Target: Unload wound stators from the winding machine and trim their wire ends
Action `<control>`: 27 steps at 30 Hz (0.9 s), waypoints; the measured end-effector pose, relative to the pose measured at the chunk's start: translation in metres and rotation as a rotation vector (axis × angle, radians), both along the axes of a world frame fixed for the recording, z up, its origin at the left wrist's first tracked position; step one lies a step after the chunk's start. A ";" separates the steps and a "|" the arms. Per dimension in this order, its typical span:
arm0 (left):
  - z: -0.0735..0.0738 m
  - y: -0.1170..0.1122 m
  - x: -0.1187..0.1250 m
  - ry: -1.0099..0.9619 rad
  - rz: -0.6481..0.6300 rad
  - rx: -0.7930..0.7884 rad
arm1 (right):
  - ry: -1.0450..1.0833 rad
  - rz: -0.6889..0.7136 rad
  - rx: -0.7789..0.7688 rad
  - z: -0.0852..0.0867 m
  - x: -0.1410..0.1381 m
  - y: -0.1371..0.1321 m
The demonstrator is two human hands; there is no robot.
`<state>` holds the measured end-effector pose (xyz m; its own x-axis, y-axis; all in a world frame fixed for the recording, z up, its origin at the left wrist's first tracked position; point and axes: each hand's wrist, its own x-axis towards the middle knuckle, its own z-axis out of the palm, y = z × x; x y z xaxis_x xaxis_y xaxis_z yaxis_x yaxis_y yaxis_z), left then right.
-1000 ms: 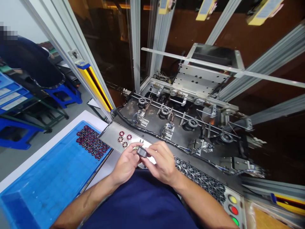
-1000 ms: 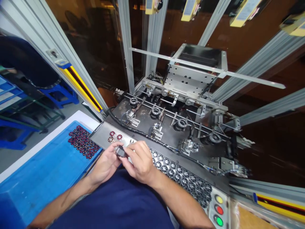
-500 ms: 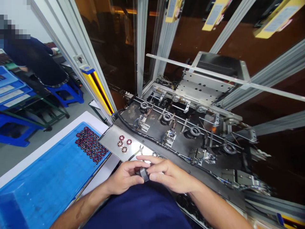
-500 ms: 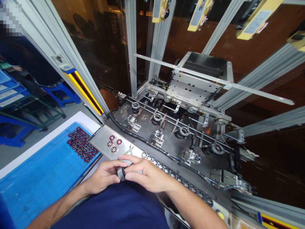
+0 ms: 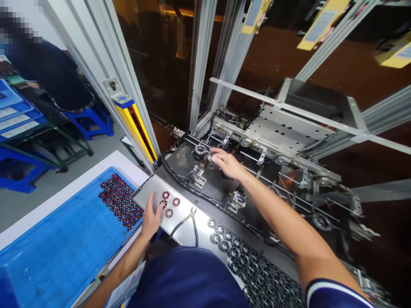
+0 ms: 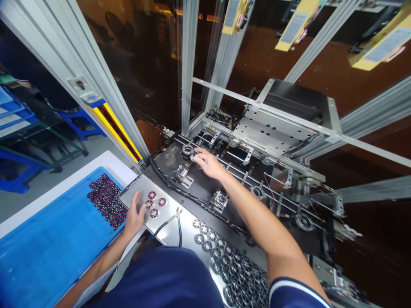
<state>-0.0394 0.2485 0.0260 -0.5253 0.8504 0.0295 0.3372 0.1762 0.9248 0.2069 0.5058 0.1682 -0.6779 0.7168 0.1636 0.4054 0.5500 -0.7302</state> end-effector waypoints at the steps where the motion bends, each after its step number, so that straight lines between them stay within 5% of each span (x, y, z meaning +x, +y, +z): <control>1: -0.007 0.000 0.000 0.010 -0.005 -0.017 | -0.035 -0.016 0.014 -0.007 -0.009 0.021; 4: -0.017 0.003 0.003 0.030 -0.045 -0.048 | -0.137 -0.037 0.051 -0.027 -0.035 0.065; 8: -0.016 0.011 0.006 0.052 -0.091 -0.063 | -0.253 -0.031 0.080 -0.045 -0.056 0.088; 27: -0.034 0.012 0.008 0.148 -0.033 -0.003 | -0.759 -0.109 0.016 -0.045 -0.091 0.088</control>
<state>-0.0312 0.2603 -0.0078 -0.4873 0.8673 0.1015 0.4752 0.1658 0.8641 0.1164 0.5934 0.1229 -0.5343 0.7874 -0.3074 0.8449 0.4866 -0.2222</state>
